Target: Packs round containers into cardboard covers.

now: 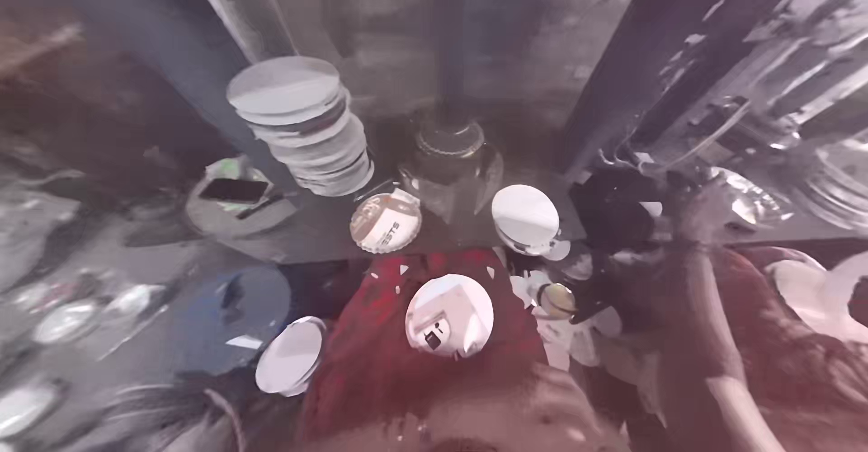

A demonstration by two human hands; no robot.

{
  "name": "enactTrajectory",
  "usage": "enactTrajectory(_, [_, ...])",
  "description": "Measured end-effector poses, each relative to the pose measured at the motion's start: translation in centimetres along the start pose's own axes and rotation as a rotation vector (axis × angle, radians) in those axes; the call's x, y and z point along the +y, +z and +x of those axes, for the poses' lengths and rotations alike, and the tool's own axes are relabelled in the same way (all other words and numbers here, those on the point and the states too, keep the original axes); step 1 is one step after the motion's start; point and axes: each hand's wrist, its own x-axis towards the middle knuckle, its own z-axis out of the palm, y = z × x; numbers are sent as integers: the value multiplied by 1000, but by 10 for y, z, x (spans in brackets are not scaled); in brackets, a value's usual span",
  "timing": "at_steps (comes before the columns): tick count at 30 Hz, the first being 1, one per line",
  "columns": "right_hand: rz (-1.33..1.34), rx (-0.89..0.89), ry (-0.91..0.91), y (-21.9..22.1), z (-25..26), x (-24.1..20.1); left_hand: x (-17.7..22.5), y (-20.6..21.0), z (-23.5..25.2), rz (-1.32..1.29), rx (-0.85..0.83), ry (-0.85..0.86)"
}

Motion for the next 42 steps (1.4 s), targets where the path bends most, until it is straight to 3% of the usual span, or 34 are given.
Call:
enactTrajectory(2, [114,78,44,-5,-17,-25,-22,-14,-33,-94,151,-172])
enactTrajectory(4, [212,44,-23,-18,-53,-61,-34,-23,-56,-168,307,-297])
enactTrajectory(7, [386,-162,-290,2,-106,-97,-39,-38,-71,-227,516,-410])
enactTrajectory(10, [312,-503,-364,30,-138,-123,-30,-47,-71,-255,655,-479])
enactTrajectory(13, [368,-432,-312,42,-146,-138,-29,-49,-75,-278,684,-477])
enactTrajectory(19, [1199,-398,-96,20,-151,-116,-38,-45,-79,-364,722,-512])
enactTrajectory(25, [1409,-520,-25,-24,-183,-110,-49,-46,-49,-399,679,-508])
enactTrajectory(29, [1415,-653,-93,-47,-220,-135,-49,-45,-17,-461,839,-482])
enactTrajectory(32, [1367,-500,-91,-55,-219,-133,-43,-51,-10,-486,990,-509])
enactTrajectory(36, [1335,-201,-123,-71,-188,-97,-42,-61,-31,-388,1184,-443])
enactTrajectory(39, [1186,-75,-111,-99,-182,-91,-47,-66,-46,-151,1229,-372])
enactTrajectory(42, [1048,-263,-109,-96,-191,-83,-56,-67,-53,348,1066,-160])
